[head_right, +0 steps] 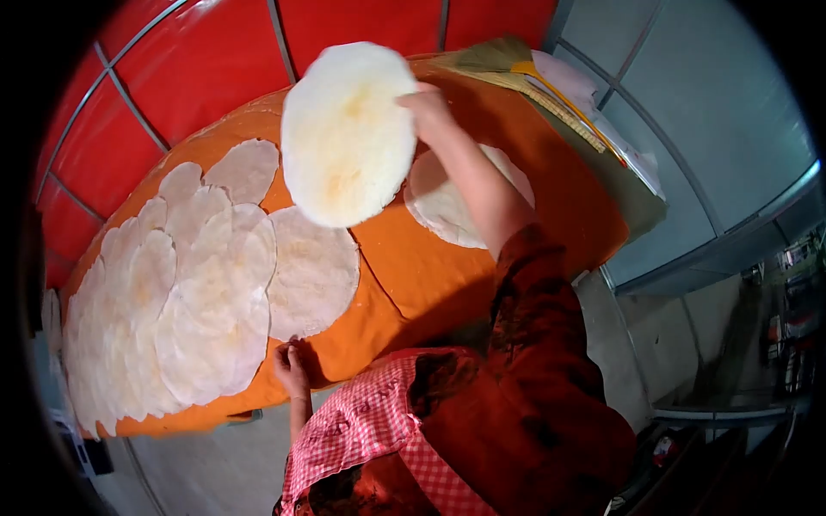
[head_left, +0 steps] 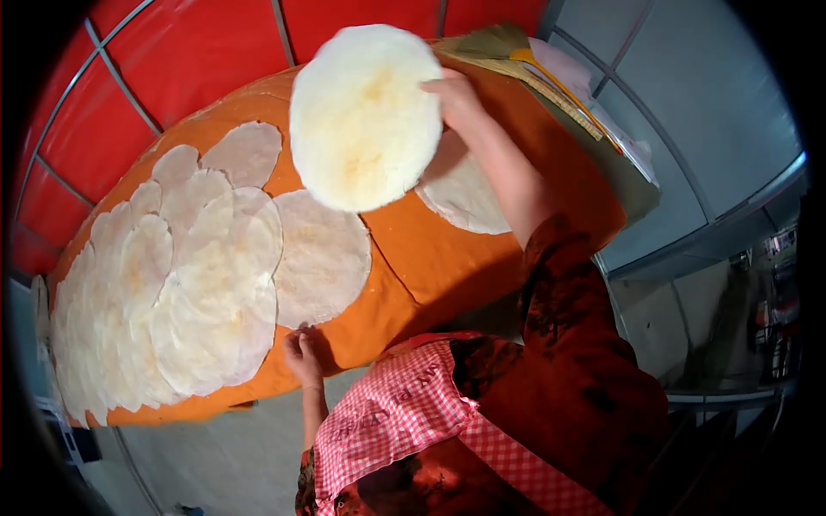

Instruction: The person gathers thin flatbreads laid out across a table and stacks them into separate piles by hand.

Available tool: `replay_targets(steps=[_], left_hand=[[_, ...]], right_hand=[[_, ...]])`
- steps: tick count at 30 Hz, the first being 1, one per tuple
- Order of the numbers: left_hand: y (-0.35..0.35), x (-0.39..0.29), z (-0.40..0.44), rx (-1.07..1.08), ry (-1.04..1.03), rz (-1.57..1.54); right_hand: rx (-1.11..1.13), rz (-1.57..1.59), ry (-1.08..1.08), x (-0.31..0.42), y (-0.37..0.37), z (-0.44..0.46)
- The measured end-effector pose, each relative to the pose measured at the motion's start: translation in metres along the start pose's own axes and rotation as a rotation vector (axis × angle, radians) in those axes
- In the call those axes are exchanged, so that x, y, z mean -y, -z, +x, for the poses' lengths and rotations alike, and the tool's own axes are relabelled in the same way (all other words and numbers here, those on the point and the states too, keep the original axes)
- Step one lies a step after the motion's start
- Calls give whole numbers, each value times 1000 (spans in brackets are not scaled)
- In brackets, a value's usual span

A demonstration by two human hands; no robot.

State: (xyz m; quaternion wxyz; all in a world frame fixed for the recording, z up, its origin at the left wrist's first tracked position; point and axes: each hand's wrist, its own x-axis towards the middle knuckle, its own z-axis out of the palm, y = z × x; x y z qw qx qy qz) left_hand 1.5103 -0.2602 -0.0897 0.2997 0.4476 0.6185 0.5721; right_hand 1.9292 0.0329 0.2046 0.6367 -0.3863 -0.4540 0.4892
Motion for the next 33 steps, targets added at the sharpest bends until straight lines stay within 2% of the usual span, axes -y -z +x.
replay_targets(steps=[2,3,4,6,7,10,13,14,15,17,18,19,22,25,29,32,33], left_hand=[[-1,3,-6,9,-185,263],[-6,9,-6,-4,-197,233],[-9,-7,-9,-21,-222,279],[-10,-15,-9,-36,-220,400],[-10,-15,-10,-36,-199,398],[-12,-8,-8,-48,-207,384],[-16,-27,-9,-60,-218,507],[-16,-33,-8,-45,-234,499],[-16,-33,-8,-55,-238,493],[-15,-33,-7,-64,-232,472],[-14,-34,-6,-67,-243,458],[-14,-35,-6,-73,-247,452],[-13,-33,-6,-74,-264,488],[-10,-35,-5,-86,-301,514],[-3,-35,-4,-89,-319,471],[-1,-36,-5,-99,-304,425],[-1,-34,-5,-103,-285,413]], right_hand=[[5,107,-6,-48,74,14],[-123,69,-54,-76,99,14],[-161,181,-128,-114,134,16],[-398,-238,-274,-122,135,-40],[-702,-239,-549,-163,164,-33],[-679,-1113,313,-213,153,-65],[-105,-931,289,-226,84,-117],[147,-709,277,-269,67,-120],[276,-864,302,-239,11,-140],[520,-762,75,-246,-57,-160],[602,-726,245,-257,-85,-163],[693,-789,220,-262,-113,-165],[853,-833,448,-313,-187,-159],[923,-1006,578,-302,-255,-167],[935,-1235,804,-310,-294,-167],[1157,-1184,655,-336,-305,-134],[1226,-1336,214,-275,-328,-129]])
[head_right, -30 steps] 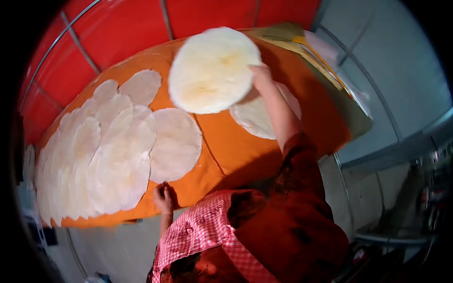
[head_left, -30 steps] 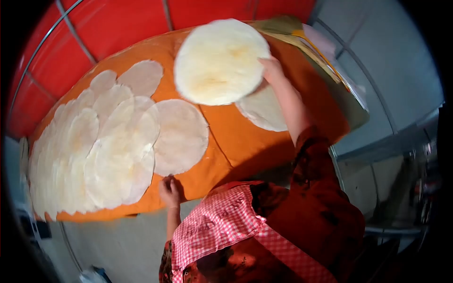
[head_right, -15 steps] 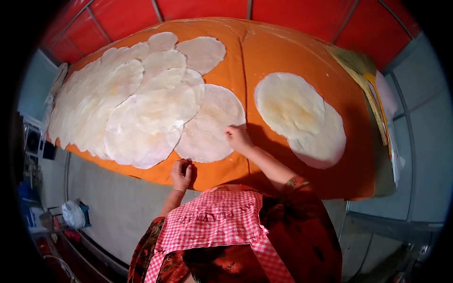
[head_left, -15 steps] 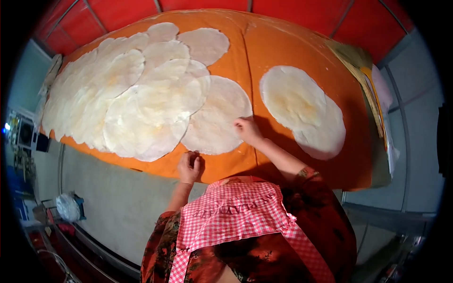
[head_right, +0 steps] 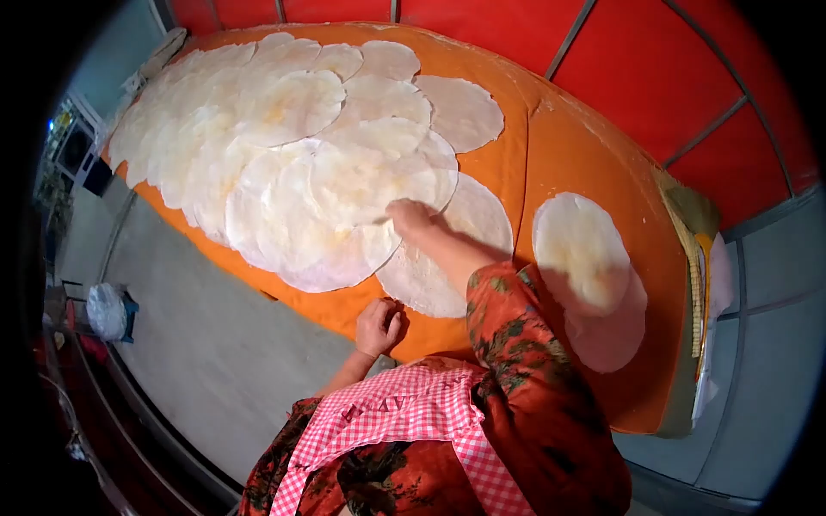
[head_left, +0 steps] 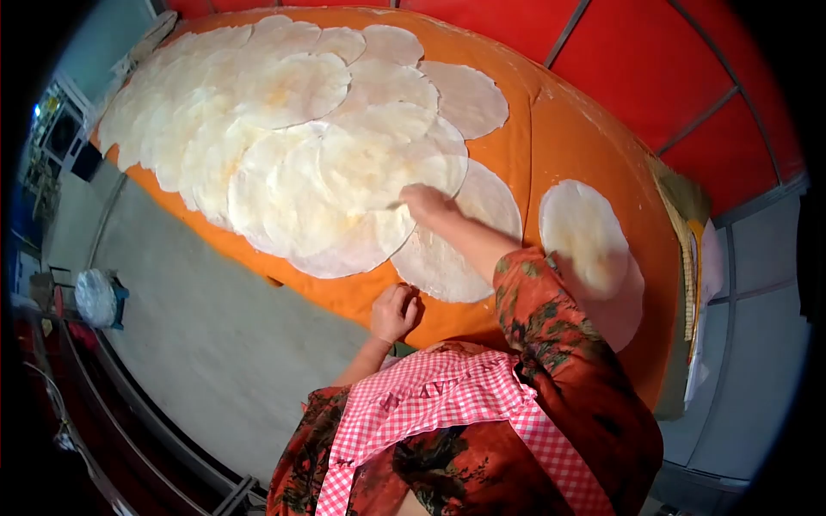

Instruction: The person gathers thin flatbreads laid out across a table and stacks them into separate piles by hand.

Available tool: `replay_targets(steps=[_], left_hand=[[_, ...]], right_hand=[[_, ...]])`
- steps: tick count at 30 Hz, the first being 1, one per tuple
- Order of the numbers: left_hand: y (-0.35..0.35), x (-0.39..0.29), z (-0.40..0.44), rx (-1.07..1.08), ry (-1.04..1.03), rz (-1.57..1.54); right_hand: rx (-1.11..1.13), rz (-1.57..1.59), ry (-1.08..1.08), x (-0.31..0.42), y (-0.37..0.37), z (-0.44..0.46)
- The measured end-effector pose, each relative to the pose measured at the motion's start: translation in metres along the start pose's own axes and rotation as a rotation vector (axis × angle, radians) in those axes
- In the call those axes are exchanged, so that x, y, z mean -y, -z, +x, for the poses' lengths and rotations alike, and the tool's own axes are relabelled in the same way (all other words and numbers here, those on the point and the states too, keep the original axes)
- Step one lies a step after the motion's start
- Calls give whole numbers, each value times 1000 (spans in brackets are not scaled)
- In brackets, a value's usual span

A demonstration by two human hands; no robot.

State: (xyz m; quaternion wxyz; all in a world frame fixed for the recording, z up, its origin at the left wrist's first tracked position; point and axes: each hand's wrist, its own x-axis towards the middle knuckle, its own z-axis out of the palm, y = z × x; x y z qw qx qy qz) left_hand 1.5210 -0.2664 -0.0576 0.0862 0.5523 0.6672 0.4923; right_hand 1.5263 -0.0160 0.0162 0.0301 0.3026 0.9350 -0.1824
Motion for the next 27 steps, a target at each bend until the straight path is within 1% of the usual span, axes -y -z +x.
replay_targets(steps=[1,2,3,4,5,6,7,9,12,15,17,18,20,21,22,23,24,25,27], left_hand=[[0,0,-1,3,0,1],[0,0,0,5,-1,5],[2,0,0,9,-4,12],[3,-1,0,21,-1,15],[5,-3,1,31,0,23],[8,-3,1,36,0,34],[9,-3,2,27,-8,38],[9,-2,1,11,-25,45],[10,-1,0,34,-12,44],[9,1,-2,16,-32,22],[10,2,-3,15,-41,25],[8,4,-4,-12,-58,14],[10,6,-4,6,-43,11],[9,5,-4,18,-30,5],[11,3,-4,18,-30,5],[12,2,-5,16,-28,0],[13,1,-4,12,-30,-3],[13,1,-2,6,-33,-3],[13,1,-2,2,-28,4]], right_hand=[[-71,448,-233,-35,-34,46],[-290,233,-102,-54,-35,74],[-313,125,-81,-42,6,82],[-294,220,-143,-21,49,86],[-241,326,25,-16,75,97],[-528,107,196,-2,97,100],[-583,69,282,26,124,86],[-647,133,390,71,140,60],[-630,137,528,102,83,39],[-585,221,651,108,-21,15],[-294,120,540,104,-67,-4],[-260,208,403,99,-75,2],[-189,370,125,85,-73,10],[-183,305,130,71,-51,34],[-157,206,-9,74,-15,64],[-231,42,-11,74,21,88],[-410,156,30,72,57,105],[-448,6,112,80,103,111],[-636,-44,322,120,172,83]])
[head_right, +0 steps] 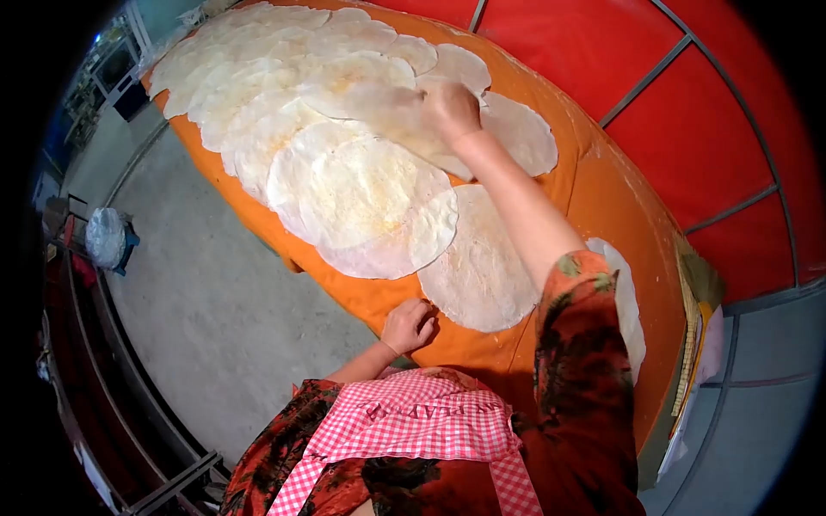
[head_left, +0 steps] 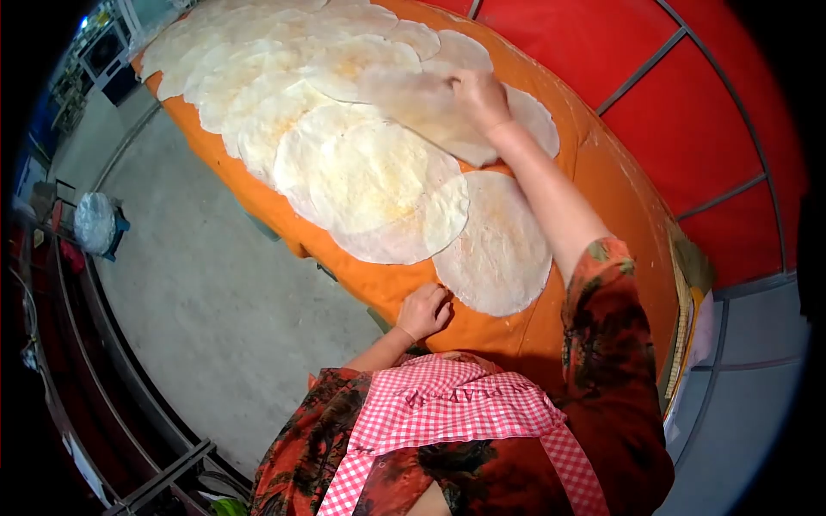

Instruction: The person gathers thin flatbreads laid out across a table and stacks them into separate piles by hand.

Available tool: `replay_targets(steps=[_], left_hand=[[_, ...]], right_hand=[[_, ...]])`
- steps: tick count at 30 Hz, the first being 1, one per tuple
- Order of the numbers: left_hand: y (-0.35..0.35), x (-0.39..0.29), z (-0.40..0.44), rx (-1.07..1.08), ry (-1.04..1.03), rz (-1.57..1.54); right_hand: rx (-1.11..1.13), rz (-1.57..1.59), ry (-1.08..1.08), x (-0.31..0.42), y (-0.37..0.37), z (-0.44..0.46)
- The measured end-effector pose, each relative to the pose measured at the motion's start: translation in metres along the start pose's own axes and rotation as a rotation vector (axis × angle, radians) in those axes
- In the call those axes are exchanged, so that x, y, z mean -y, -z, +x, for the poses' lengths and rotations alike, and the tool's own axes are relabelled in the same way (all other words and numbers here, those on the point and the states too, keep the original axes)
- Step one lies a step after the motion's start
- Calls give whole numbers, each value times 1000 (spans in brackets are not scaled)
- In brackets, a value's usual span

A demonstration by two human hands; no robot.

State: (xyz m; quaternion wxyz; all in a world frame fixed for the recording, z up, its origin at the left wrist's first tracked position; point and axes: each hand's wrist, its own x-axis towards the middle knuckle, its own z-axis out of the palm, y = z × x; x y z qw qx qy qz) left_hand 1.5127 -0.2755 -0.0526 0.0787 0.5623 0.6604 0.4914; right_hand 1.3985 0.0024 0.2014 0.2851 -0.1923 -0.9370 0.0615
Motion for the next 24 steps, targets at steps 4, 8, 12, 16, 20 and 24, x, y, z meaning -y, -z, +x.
replay_targets(steps=[4,8,12,16,20,24], left_hand=[[0,2,-2,7,-14,-15],[-1,6,-4,10,-24,-23],[-2,6,-4,4,-22,-40],[-1,4,-2,-37,-14,-70],[1,4,1,-15,-19,-59],[-1,6,-2,-18,-11,-54]], right_hand=[[-96,102,271,53,16,-33],[-58,244,383,58,-84,-134],[337,136,327,47,-156,-234],[282,154,259,51,-156,-240],[275,156,266,52,-154,-238],[330,179,262,45,-156,-248]])
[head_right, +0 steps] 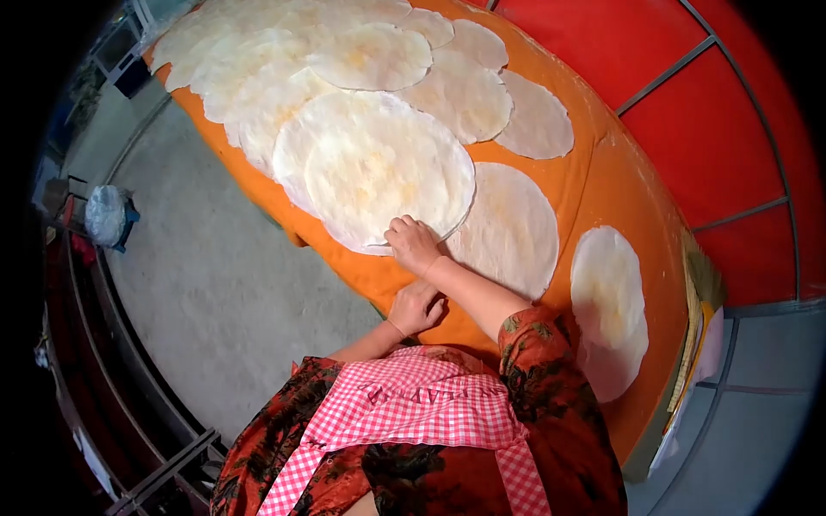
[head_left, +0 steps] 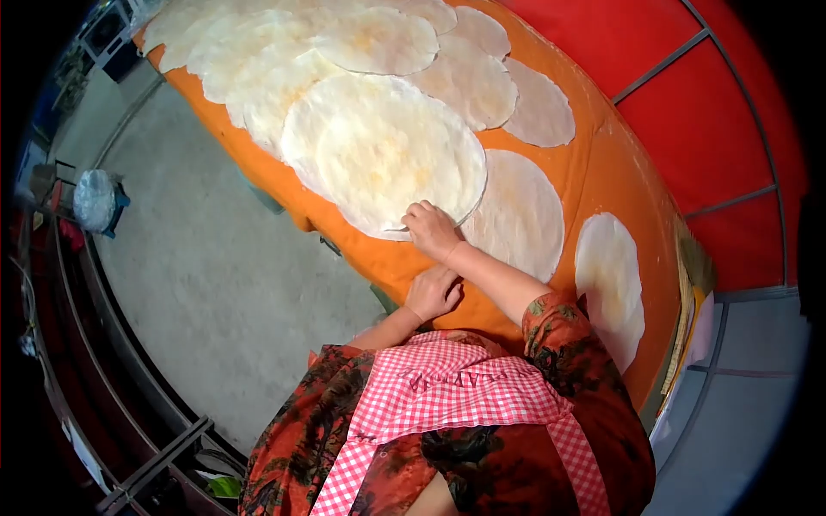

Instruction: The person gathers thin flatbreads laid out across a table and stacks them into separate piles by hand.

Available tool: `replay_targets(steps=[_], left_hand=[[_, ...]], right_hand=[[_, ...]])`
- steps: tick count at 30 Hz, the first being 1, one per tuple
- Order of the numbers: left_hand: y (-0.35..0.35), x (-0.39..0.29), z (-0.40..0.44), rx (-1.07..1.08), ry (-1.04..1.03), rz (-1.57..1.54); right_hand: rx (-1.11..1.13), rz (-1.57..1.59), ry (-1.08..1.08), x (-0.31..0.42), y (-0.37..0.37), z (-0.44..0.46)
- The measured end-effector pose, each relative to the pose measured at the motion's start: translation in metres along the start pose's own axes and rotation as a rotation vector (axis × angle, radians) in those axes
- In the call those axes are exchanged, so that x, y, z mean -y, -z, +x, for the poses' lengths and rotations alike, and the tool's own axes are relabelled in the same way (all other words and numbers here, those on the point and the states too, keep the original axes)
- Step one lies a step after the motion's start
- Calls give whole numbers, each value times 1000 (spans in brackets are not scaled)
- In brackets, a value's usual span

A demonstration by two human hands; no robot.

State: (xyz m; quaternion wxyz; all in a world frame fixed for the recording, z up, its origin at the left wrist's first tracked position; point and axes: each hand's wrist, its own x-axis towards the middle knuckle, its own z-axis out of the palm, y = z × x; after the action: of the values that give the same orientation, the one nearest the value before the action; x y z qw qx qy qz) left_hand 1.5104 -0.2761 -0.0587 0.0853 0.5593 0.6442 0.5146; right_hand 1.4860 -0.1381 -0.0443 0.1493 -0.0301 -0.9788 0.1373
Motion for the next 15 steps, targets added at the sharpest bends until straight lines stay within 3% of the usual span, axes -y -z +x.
replay_targets(steps=[12,15], left_hand=[[-11,10,-8,19,18,30],[-22,27,-16,46,27,56]], right_hand=[[-12,10,47,17,0,0],[-180,-30,29,35,15,3]])
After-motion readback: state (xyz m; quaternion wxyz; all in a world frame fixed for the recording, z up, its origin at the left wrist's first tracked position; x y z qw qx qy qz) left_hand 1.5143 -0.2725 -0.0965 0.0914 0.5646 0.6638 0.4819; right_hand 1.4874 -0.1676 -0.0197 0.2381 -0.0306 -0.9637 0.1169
